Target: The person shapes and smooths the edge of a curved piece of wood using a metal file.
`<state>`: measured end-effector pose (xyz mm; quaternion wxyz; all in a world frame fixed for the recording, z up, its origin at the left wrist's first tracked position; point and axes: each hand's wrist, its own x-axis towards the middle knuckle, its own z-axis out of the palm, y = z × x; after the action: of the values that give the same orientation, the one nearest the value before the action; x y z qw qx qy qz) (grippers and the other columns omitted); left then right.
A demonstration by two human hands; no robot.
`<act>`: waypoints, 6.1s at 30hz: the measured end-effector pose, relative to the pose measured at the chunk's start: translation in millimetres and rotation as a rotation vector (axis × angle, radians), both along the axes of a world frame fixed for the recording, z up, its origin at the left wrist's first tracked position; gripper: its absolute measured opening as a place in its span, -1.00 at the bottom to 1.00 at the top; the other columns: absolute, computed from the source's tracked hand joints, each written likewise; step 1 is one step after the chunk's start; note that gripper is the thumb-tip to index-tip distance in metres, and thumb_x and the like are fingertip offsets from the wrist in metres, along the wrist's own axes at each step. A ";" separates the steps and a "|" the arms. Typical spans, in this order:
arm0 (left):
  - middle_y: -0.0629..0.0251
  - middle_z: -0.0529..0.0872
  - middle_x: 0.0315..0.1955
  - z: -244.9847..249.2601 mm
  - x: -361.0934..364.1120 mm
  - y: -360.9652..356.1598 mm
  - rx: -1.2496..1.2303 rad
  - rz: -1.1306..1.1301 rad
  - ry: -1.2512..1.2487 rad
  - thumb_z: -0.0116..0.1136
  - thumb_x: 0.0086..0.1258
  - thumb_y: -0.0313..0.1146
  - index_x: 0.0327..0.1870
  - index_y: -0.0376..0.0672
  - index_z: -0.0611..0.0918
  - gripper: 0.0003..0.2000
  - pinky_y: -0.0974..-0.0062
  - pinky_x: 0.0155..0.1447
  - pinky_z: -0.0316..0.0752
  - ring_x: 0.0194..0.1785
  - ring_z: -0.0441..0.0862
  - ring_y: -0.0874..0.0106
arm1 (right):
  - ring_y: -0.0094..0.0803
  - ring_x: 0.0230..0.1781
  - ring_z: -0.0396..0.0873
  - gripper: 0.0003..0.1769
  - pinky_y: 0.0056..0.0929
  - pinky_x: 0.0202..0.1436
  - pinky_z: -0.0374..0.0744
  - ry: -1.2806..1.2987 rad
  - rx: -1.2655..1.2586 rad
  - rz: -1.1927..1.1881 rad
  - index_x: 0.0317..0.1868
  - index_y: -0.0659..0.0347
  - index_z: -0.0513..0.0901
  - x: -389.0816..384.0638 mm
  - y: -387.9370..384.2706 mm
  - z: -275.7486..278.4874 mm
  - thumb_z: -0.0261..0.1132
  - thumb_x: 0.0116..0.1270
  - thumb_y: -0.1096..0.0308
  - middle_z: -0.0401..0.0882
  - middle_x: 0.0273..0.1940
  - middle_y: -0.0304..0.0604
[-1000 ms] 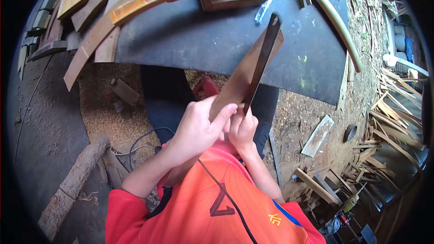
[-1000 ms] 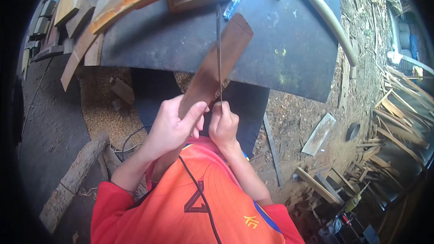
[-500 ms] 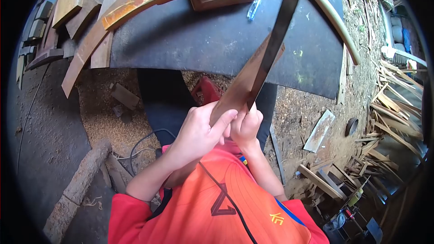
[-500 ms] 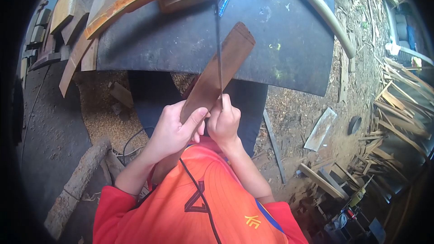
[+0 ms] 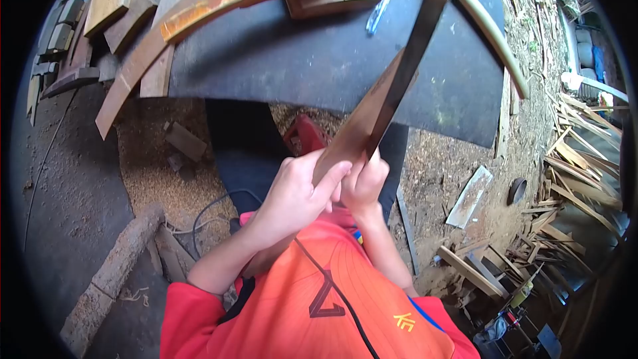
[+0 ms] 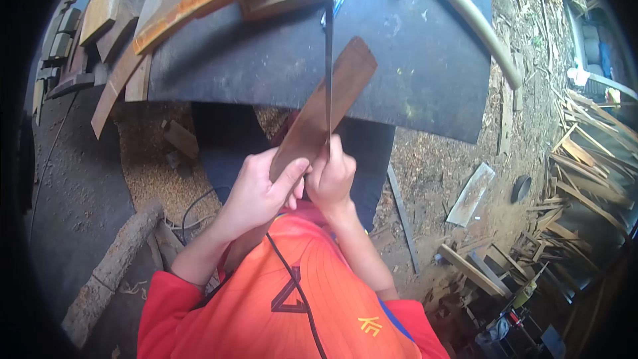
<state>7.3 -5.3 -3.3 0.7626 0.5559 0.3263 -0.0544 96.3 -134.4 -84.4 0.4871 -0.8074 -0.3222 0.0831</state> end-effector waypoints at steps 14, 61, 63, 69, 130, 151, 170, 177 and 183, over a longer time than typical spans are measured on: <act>0.35 0.70 -0.55 5.3 -1.4 -3.0 0.102 -0.034 -0.031 0.15 0.69 -0.27 -0.14 -0.34 0.67 -0.73 0.56 -0.44 0.54 -0.55 0.66 0.59 | 0.08 -0.56 0.69 -0.85 -0.15 -0.50 0.60 -0.145 0.073 -0.009 -0.07 0.45 0.56 -9.9 -13.4 -37.7 0.20 0.39 0.58 0.61 -0.54 0.10; 0.36 0.69 -0.52 -8.7 -4.8 0.6 -0.139 0.028 -0.005 0.14 0.71 -0.27 -0.11 -0.32 0.65 -0.75 0.58 -0.40 0.55 -0.52 0.63 0.59 | -0.07 -0.60 0.67 -0.69 -0.20 -0.53 0.55 -0.064 0.060 0.009 -0.03 0.41 0.59 -2.4 2.2 -19.9 0.23 0.18 0.68 0.58 -0.56 -0.01; 0.35 0.69 -0.53 -10.1 -6.2 0.4 -0.099 0.009 -0.019 0.13 0.71 -0.26 -0.11 -0.33 0.66 -0.74 0.57 -0.41 0.55 -0.54 0.64 0.59 | -0.05 -0.62 0.66 -0.77 -0.18 -0.55 0.54 -0.064 0.066 -0.019 -0.11 0.39 0.56 -12.2 -4.6 -27.2 0.20 0.21 0.69 0.56 -0.58 -0.01; 0.35 0.68 -0.53 -1.5 -6.4 -2.9 0.017 -0.049 -0.003 0.12 0.71 -0.26 -0.08 -0.33 0.67 -0.73 0.59 -0.41 0.54 -0.53 0.64 0.60 | 0.00 -0.61 0.67 -0.95 -0.14 -0.55 0.55 -0.001 -0.004 -0.012 -0.21 0.32 0.51 -12.4 -11.6 -24.4 0.16 0.43 0.64 0.58 -0.57 0.00; 0.33 0.70 -0.55 -4.8 -7.0 -4.7 0.166 0.027 -0.064 0.15 0.67 -0.32 -0.16 -0.35 0.68 -0.76 0.51 -0.42 0.55 -0.56 0.65 0.56 | -0.02 -0.47 0.78 -0.53 -0.23 -0.40 0.68 -0.022 0.020 0.051 0.27 0.50 0.56 -0.1 -3.2 -25.4 0.31 0.52 0.30 0.72 -0.42 0.07; 0.29 0.71 -0.56 -5.1 -5.9 -2.7 0.253 0.046 -0.103 0.18 0.64 -0.35 -0.14 -0.38 0.68 -0.78 0.48 -0.42 0.57 -0.55 0.69 0.53 | 0.00 -0.51 0.75 -0.70 -0.15 -0.47 0.61 0.056 0.180 -0.083 0.15 0.47 0.60 -21.2 -14.1 -69.9 0.23 0.56 0.42 0.70 -0.43 0.08; 0.31 0.70 -0.57 -10.6 -6.3 -5.8 0.250 0.048 -0.100 0.19 0.63 -0.37 -0.14 -0.36 0.69 -0.80 0.50 -0.42 0.54 -0.57 0.65 0.55 | -0.09 -0.45 0.79 -0.47 -0.29 -0.38 0.68 0.006 0.070 0.051 0.26 0.50 0.57 -3.0 -8.9 -42.7 0.36 0.51 0.20 0.76 -0.36 0.02; 0.29 0.72 -0.56 -9.2 -5.3 -2.9 0.244 0.042 -0.092 0.17 0.65 -0.31 -0.19 -0.36 0.68 -0.74 0.51 -0.40 0.58 -0.55 0.68 0.54 | -0.09 -0.49 0.77 -0.61 -0.30 -0.42 0.66 -0.007 0.099 -0.009 0.11 0.43 0.59 -7.9 -2.2 -46.4 0.32 0.55 0.22 0.74 -0.42 0.00; 0.30 0.71 -0.56 -5.2 -6.4 -3.5 0.255 0.035 -0.116 0.18 0.65 -0.35 -0.12 -0.38 0.68 -0.78 0.52 -0.41 0.57 -0.54 0.67 0.58 | -0.08 -0.51 0.77 -0.79 -0.23 -0.44 0.64 0.052 0.101 -0.030 0.03 0.42 0.60 -16.9 -16.1 -74.1 0.21 0.55 0.42 0.72 -0.45 0.01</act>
<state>0.9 -8.8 -8.5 0.7041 0.6448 0.2956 0.0330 79.5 -150.5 -158.5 0.5367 -0.7840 -0.3014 0.0803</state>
